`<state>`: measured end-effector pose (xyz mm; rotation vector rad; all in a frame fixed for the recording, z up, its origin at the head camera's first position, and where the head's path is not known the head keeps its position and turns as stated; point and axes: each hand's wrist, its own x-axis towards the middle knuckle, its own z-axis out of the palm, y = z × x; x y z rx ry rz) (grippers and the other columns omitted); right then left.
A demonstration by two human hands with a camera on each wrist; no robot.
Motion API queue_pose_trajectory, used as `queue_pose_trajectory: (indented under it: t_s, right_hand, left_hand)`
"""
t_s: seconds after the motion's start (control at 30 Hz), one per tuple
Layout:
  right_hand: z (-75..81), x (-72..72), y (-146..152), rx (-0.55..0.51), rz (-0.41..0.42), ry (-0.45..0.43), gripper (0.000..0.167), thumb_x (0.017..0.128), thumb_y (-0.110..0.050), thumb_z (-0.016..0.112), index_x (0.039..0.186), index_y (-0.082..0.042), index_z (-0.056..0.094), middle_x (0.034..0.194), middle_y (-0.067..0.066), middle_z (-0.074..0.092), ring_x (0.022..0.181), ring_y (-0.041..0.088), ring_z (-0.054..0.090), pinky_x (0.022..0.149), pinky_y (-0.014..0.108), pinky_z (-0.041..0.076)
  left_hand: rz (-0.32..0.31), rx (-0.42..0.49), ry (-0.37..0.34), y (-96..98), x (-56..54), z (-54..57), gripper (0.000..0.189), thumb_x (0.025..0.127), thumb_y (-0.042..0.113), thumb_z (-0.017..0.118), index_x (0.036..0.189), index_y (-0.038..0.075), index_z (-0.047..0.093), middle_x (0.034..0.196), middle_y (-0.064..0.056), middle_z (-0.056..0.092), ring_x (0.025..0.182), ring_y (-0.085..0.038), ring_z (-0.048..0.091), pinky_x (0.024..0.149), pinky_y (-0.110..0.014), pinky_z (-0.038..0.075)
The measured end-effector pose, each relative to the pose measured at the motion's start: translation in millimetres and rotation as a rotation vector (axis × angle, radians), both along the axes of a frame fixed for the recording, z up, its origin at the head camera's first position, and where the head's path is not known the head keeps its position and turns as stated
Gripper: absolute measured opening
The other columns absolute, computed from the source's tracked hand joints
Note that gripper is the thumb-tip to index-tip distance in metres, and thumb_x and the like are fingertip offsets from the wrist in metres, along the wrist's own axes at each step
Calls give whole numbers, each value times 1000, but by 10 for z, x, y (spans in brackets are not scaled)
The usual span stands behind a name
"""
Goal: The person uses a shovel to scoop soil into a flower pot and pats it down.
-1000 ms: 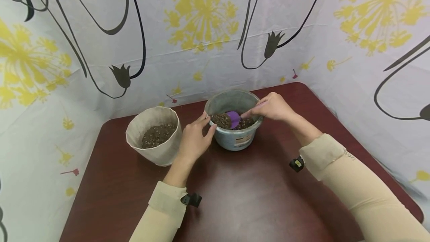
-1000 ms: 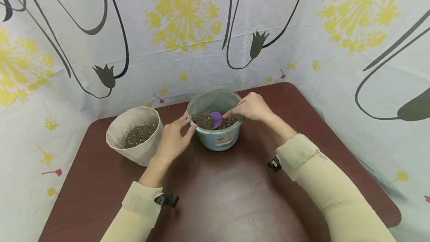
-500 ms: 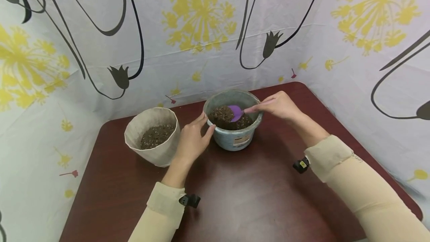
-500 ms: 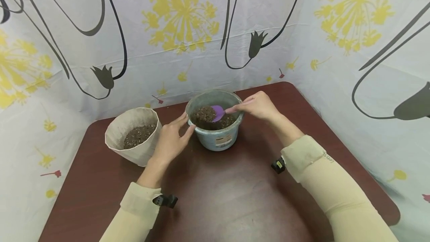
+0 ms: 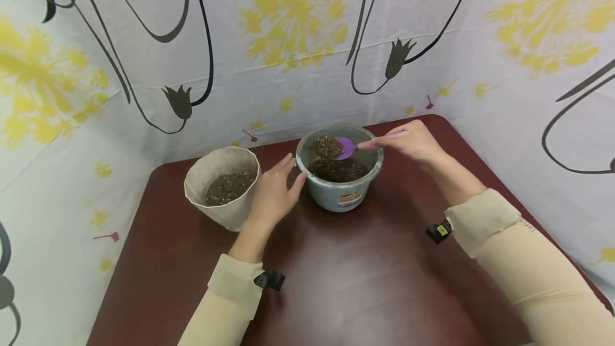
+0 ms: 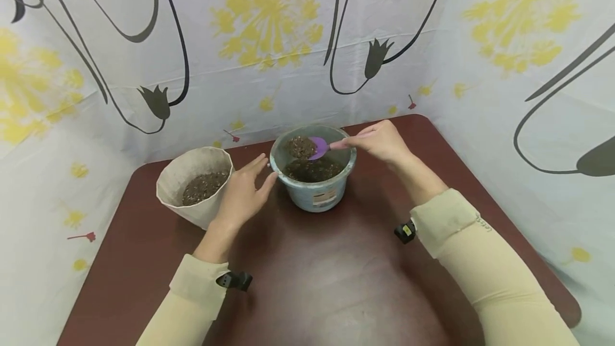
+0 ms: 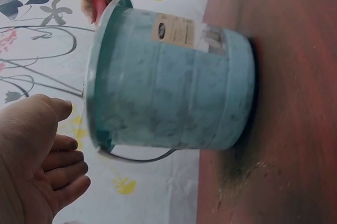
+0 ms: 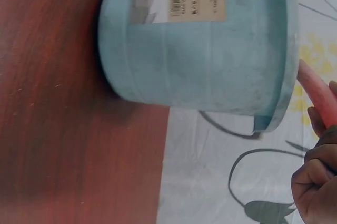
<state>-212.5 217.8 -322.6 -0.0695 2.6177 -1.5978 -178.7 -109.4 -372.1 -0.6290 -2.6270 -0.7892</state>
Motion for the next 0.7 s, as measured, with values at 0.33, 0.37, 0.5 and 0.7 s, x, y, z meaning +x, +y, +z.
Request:
queue_pose_trajectory:
  t_s: [0.33, 0.37, 0.5, 0.7]
  right_hand:
    - [193, -75, -260, 34, 38, -26, 32, 80, -50, 84, 96, -23, 84, 96, 1, 78, 114, 3, 62, 107, 34, 40]
    - [209, -84, -293, 29, 40, -29, 32, 79, -50, 84, 96, -23, 85, 95, -1, 78, 114, 3, 62, 107, 34, 40]
    - [256, -134, -424, 18, 62, -29, 31, 79, -49, 85, 95, -22, 85, 91, -4, 78, 110, 4, 65, 107, 33, 41]
    - [305, -222, -608, 20, 106, 0, 29, 82, -47, 83, 93, -20, 85, 91, -3, 78, 110, 3, 65, 107, 31, 41]
  left_hand:
    - [69, -74, 5, -310, 26, 180, 51, 103, 35, 59, 137, -3, 61, 143, -18, 57, 134, -31, 53, 107, -51, 45]
    - [77, -76, 0, -349, 34, 191, 51, 103, 35, 58, 137, -3, 61, 143, -18, 57, 134, -31, 53, 107, -51, 45]
    - [103, -75, -1, -514, 66, 219, 51, 104, 34, 57, 137, -5, 60, 144, -18, 57, 132, -34, 54, 105, -51, 47]
    - [128, -25, 23, -782, 107, 211, 47, 104, 29, 58, 136, -4, 61, 140, -20, 59, 128, -37, 57, 103, -52, 49]
